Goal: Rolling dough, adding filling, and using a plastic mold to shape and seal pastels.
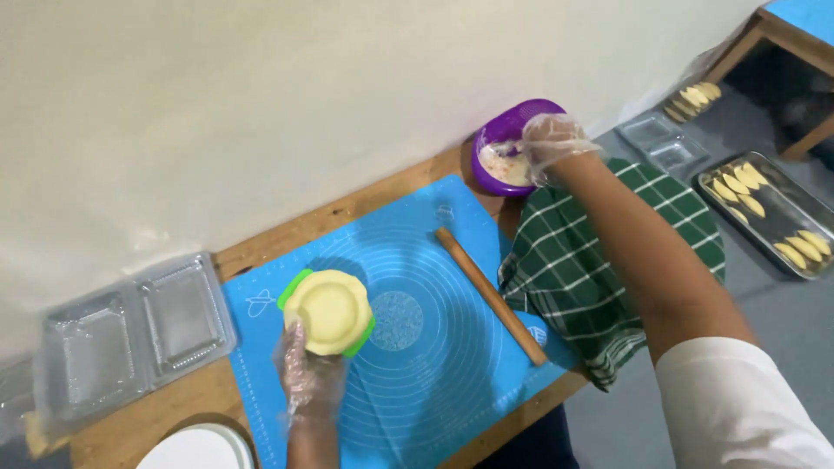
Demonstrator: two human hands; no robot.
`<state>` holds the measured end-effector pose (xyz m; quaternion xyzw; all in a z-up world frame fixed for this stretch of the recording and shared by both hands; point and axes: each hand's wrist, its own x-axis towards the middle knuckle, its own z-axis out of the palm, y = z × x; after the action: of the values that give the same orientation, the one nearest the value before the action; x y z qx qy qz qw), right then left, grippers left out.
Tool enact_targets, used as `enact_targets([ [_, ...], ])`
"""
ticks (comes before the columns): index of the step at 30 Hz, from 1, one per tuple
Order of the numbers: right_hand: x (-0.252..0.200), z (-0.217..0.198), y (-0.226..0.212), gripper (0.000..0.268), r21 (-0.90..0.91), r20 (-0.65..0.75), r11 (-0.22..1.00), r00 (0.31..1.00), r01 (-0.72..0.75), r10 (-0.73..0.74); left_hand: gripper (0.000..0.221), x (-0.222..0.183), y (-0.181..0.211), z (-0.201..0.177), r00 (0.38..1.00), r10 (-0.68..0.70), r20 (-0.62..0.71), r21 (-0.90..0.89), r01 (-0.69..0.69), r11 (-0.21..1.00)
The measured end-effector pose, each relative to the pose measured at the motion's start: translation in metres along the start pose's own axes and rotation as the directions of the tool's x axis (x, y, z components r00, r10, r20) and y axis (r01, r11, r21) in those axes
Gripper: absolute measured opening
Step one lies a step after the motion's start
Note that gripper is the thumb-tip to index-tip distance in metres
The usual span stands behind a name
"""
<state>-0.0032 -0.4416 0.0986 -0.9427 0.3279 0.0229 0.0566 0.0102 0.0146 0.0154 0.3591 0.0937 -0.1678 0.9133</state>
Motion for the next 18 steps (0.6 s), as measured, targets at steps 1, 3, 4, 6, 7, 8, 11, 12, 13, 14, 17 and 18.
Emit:
enact_targets([
  [1, 0.014, 0.009, 0.011, 0.044, -0.133, 0.143, 0.99, 0.987, -0.046, 0.065, 0.056, -0.003, 0.006, 0.007, 0.997, 0.006, -0.08, 0.03, -0.003, 1.0],
  [3, 0.037, 0.025, 0.028, 0.051, -0.264, 0.279, 0.962, 0.949, -0.068, 0.144, 0.056, -0.005, 0.015, 0.014, 0.986, 0.016, -0.164, 0.068, -0.005, 0.998],
  [4, 0.044, 0.032, 0.034, 0.041, -0.225, 0.266, 0.972, 0.956, -0.062, 0.122, 0.057, -0.003, 0.018, 0.014, 0.988, 0.051, -0.145, 0.03, -0.047, 0.998],
  [6, 0.05, 0.035, 0.034, 0.032, -0.174, 0.26, 0.983, 0.96, -0.065, 0.109, 0.058, -0.002, 0.027, 0.018, 0.989, 0.081, -0.123, 0.007, -0.081, 0.997],
  [7, 0.048, 0.029, 0.027, 0.04, -0.32, 0.304, 0.947, 0.947, -0.004, 0.107, 0.059, -0.003, 0.032, 0.021, 0.99, 0.036, -0.133, 0.017, -0.034, 0.999],
  [8, 0.047, 0.024, 0.02, 0.048, -0.455, 0.348, 0.888, 0.931, 0.065, 0.11, 0.059, -0.003, 0.038, 0.023, 0.99, -0.01, -0.144, 0.027, 0.014, 1.0],
  [11, 0.017, -0.009, 0.009, 0.024, -0.157, 0.247, 0.985, 0.963, -0.07, 0.108, 0.052, 0.002, 0.046, 0.015, 0.978, -0.012, -0.21, -0.037, 0.004, 0.999],
  [12, 0.029, -0.002, 0.017, 0.024, -0.155, 0.253, 0.985, 0.961, -0.07, 0.108, 0.052, 0.002, 0.049, 0.015, 0.977, -0.014, -0.214, -0.033, 0.007, 0.999],
  [13, 0.04, 0.006, 0.026, 0.026, -0.269, 0.217, 0.963, 0.974, -0.01, 0.07, 0.061, 0.002, 0.052, 0.015, 0.998, 0.053, -0.028, -0.037, -0.054, 0.998],
  [14, 0.05, 0.013, 0.035, 0.029, -0.38, 0.186, 0.924, 0.982, 0.047, 0.026, 0.072, 0.002, 0.055, 0.015, 0.98, 0.113, 0.161, -0.055, -0.105, 0.993],
  [17, 0.024, -0.015, 0.019, 0.042, -0.602, 0.257, 0.778, 0.966, 0.18, -0.025, 0.067, -0.013, 0.063, 0.042, 0.988, 0.153, -0.032, 0.086, -0.149, 0.985],
  [18, 0.03, -0.008, 0.024, 0.042, -0.6, 0.257, 0.779, 0.966, 0.18, -0.025, 0.067, -0.011, 0.066, 0.045, 0.988, 0.153, -0.032, 0.088, -0.149, 0.985],
])
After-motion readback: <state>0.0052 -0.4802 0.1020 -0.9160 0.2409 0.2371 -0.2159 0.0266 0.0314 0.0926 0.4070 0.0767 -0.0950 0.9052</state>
